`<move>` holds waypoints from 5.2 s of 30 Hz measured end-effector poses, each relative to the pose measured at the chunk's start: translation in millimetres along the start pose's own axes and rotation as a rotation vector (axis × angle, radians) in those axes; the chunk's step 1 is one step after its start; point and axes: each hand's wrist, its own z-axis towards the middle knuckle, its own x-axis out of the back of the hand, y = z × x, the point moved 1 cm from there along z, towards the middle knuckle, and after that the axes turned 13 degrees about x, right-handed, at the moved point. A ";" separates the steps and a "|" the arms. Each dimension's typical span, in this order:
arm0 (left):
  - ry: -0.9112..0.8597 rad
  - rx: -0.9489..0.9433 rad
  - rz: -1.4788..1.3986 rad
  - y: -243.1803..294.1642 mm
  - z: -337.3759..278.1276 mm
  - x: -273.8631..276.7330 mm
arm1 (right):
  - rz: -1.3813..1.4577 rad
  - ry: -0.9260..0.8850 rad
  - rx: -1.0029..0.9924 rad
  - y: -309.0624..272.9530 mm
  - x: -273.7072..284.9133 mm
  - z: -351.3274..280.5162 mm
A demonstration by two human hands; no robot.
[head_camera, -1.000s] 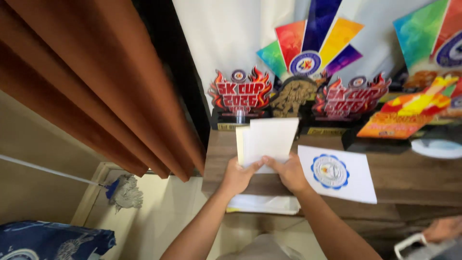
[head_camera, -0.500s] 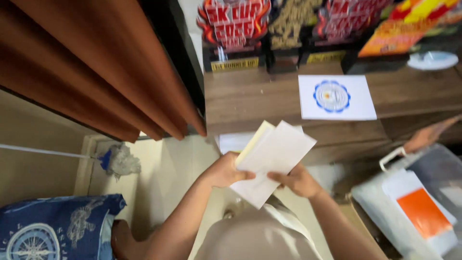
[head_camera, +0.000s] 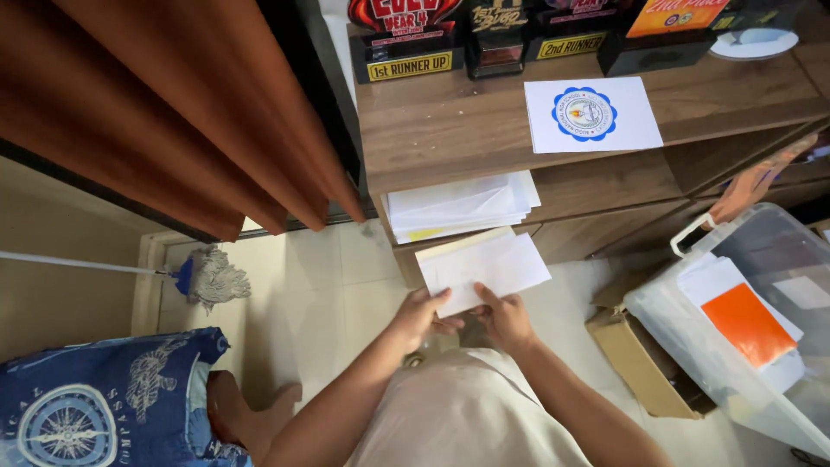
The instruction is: The person repeatedly takes stacks of papers and folders from a clear plastic storage bin on the floor, walks to a wooden desk, and places them on the surface. The person handles various paper sizes and colors, including white sheets and an orange folder, moving them between the bin and the desk.
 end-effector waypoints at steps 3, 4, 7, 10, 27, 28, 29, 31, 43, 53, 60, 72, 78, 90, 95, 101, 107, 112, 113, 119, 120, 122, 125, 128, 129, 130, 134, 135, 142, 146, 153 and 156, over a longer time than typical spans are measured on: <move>0.009 -0.021 0.084 3.5 10.4 -0.6 | 0.017 -0.041 0.028 -14.2 -22.9 -2.1; 0.009 -0.022 0.085 3.8 20.2 5.3 | 0.017 -0.042 0.029 -22.4 -30.1 -4.5; 0.059 -0.053 0.135 13.5 54.0 23.7 | 0.106 -0.059 -0.078 -33.4 -41.8 8.0; 0.102 -0.064 0.134 25.6 81.1 36.2 | 0.011 -0.096 -0.075 -24.5 -37.7 37.7; 0.183 -0.147 -0.168 54.0 126.0 67.2 | -0.304 -0.146 0.023 -1.8 -115.9 189.4; 0.190 -0.147 -0.175 52.6 126.1 68.6 | -0.306 -0.154 0.016 -1.3 -118.2 193.2; 0.185 -0.135 -0.164 48.6 125.0 69.4 | -0.335 -0.165 0.009 0.6 -118.2 193.9; 0.180 -0.113 -0.150 45.2 116.9 66.0 | -0.360 -0.171 -0.004 10.8 -112.0 201.2; 0.121 0.134 0.067 -27.9 95.6 28.1 | -0.332 -0.183 -0.328 -0.9 -26.3 74.5; -0.113 0.304 0.350 -115.4 133.0 -68.4 | -0.080 0.185 -0.275 7.6 188.1 -52.3; -0.197 0.397 0.572 -142.7 176.4 -173.5 | 0.012 0.413 -0.236 -17.1 283.7 -111.8; -0.331 0.415 0.830 -211.2 267.1 -402.3 | 0.182 0.648 -0.053 -79.1 546.4 -172.5; -0.372 0.440 0.909 -219.8 316.7 -453.4 | 0.290 0.776 -0.023 -96.6 582.4 -173.7; -0.384 0.495 1.004 -160.3 470.9 -547.3 | -0.017 0.918 -0.223 -103.5 596.7 -104.5; -0.326 0.513 1.048 -148.1 543.0 -568.0 | -0.250 0.951 0.002 -120.5 635.2 -50.9; -0.252 0.403 1.221 -160.2 606.2 -586.7 | -0.714 0.956 -0.137 -181.9 706.5 14.4; -0.069 0.387 1.200 -224.6 652.4 -565.9 | -0.983 0.739 0.023 -141.8 837.0 93.3; 0.072 0.535 0.941 -304.2 672.1 -525.6 | -1.151 0.623 0.118 -145.3 899.8 163.9; 0.137 0.635 0.776 -311.7 666.7 -537.7 | -1.183 0.597 0.099 -152.3 906.3 174.4; 0.196 0.715 0.482 -364.6 657.7 -591.3 | -1.316 0.425 -0.095 -189.6 904.6 208.5; 0.207 0.678 0.446 -375.5 657.4 -591.6 | -1.335 0.393 -0.152 -189.4 902.8 208.9; 0.217 0.670 0.426 -379.1 654.8 -593.9 | -1.342 0.383 -0.141 -183.5 899.0 209.6; 0.221 0.646 0.415 -388.0 660.9 -586.2 | -1.324 0.396 -0.156 -170.6 903.0 208.7; 0.231 0.614 0.412 -403.7 668.4 -561.4 | -1.258 0.394 -0.210 -160.9 902.2 202.7; 0.229 0.591 0.411 -409.2 673.0 -553.1 | -1.224 0.391 -0.234 -160.1 901.8 201.2; 0.227 0.590 0.412 -402.4 668.9 -559.8 | -1.224 0.393 -0.232 -159.0 900.9 198.9; 0.242 0.463 0.617 -371.2 656.3 -583.9 | -1.161 0.390 -0.256 -158.1 896.9 192.1; 0.239 0.380 0.743 -363.8 651.9 -589.2 | -1.102 0.387 -0.300 -157.7 895.6 189.0; 0.054 0.240 0.467 -315.0 631.5 -618.7 | -0.516 0.469 -0.242 -136.9 898.5 141.0; -0.096 0.112 0.771 -277.6 594.6 -660.9 | -0.058 0.585 -0.179 -182.4 860.2 98.2; -0.434 0.211 0.716 -243.2 553.5 -680.3 | 0.004 0.786 -0.005 -263.1 798.3 13.4; -0.522 0.452 0.620 -201.8 514.2 -700.8 | -0.009 0.783 0.097 -299.7 753.7 -19.5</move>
